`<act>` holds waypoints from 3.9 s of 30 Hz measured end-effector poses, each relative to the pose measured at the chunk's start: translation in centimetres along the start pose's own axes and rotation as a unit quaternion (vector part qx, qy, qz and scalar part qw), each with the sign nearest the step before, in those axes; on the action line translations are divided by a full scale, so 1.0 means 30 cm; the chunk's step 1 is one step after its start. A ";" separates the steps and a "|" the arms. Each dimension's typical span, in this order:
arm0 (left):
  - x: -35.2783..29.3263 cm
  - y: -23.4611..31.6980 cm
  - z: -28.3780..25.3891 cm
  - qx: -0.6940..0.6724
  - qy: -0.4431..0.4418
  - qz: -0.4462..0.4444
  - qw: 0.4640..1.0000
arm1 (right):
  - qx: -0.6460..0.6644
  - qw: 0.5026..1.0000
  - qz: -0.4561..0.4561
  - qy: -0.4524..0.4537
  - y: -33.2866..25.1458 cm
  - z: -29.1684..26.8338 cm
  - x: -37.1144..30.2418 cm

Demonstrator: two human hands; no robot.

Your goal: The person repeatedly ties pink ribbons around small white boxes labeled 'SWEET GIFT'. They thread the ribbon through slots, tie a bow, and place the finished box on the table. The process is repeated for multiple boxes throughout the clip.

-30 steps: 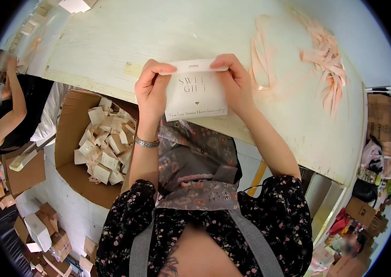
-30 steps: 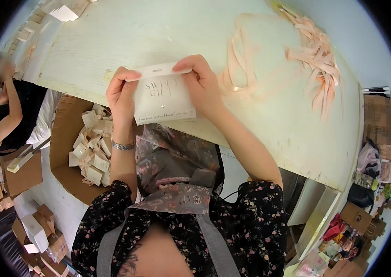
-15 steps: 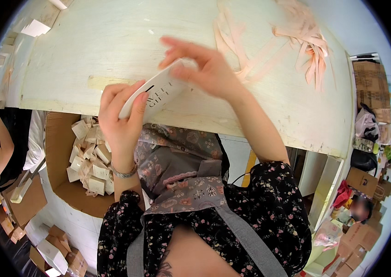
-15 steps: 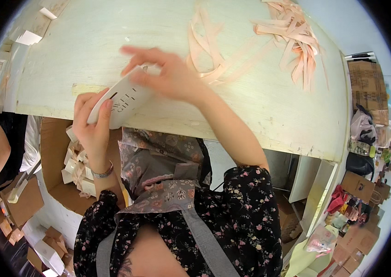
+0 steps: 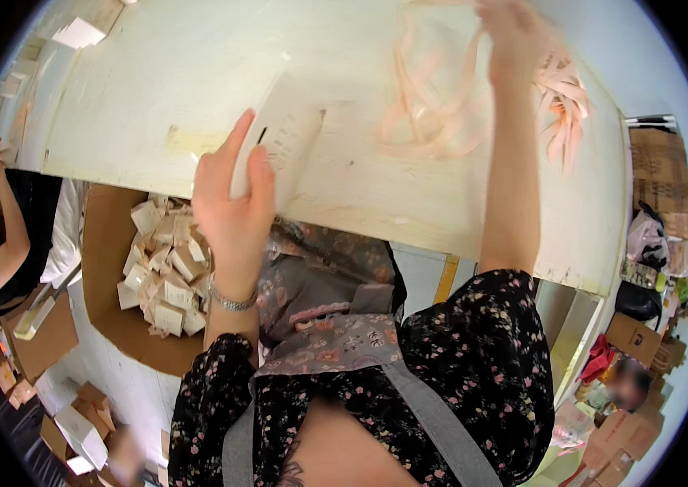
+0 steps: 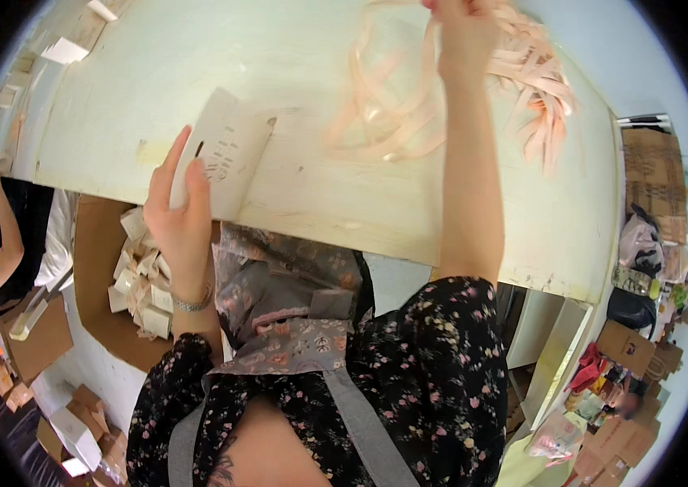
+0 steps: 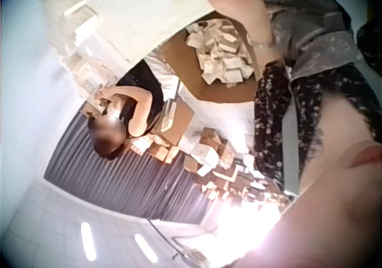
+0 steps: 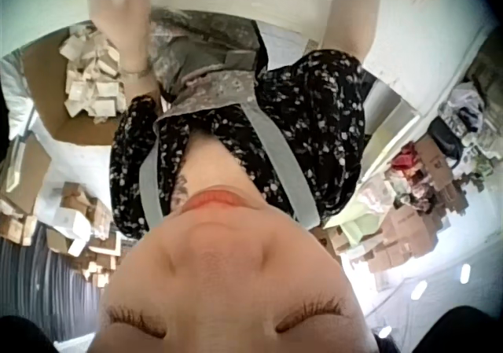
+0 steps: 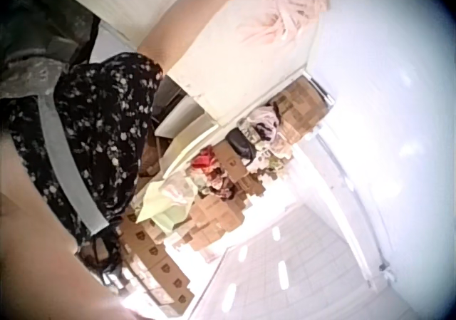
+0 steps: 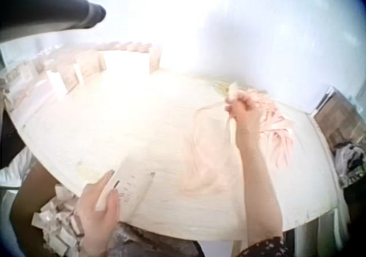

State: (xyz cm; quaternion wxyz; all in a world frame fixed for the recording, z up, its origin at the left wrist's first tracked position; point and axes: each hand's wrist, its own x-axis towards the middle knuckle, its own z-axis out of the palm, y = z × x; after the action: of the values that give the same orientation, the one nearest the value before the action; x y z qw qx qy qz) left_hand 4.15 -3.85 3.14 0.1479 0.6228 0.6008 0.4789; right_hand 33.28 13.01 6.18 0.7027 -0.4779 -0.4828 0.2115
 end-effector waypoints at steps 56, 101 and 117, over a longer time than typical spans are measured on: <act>0.368 -0.032 -0.372 -0.615 -0.201 -0.005 0.762 | -0.246 0.861 -0.076 -0.438 -0.284 0.253 -0.536; 0.233 0.018 -0.014 0.029 0.068 0.423 0.903 | 0.077 0.801 0.164 -0.570 -0.252 0.267 -0.346; 0.059 -0.109 -0.058 -0.215 -0.024 0.114 0.970 | -0.244 0.835 -0.446 -0.210 -0.110 0.178 -0.105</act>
State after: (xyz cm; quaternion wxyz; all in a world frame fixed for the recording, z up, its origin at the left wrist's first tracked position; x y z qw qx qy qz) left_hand 0.51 -2.19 2.27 0.2374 0.6517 0.4050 0.5957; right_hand 26.64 11.63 7.97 0.4635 -0.3109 -0.8154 -0.1536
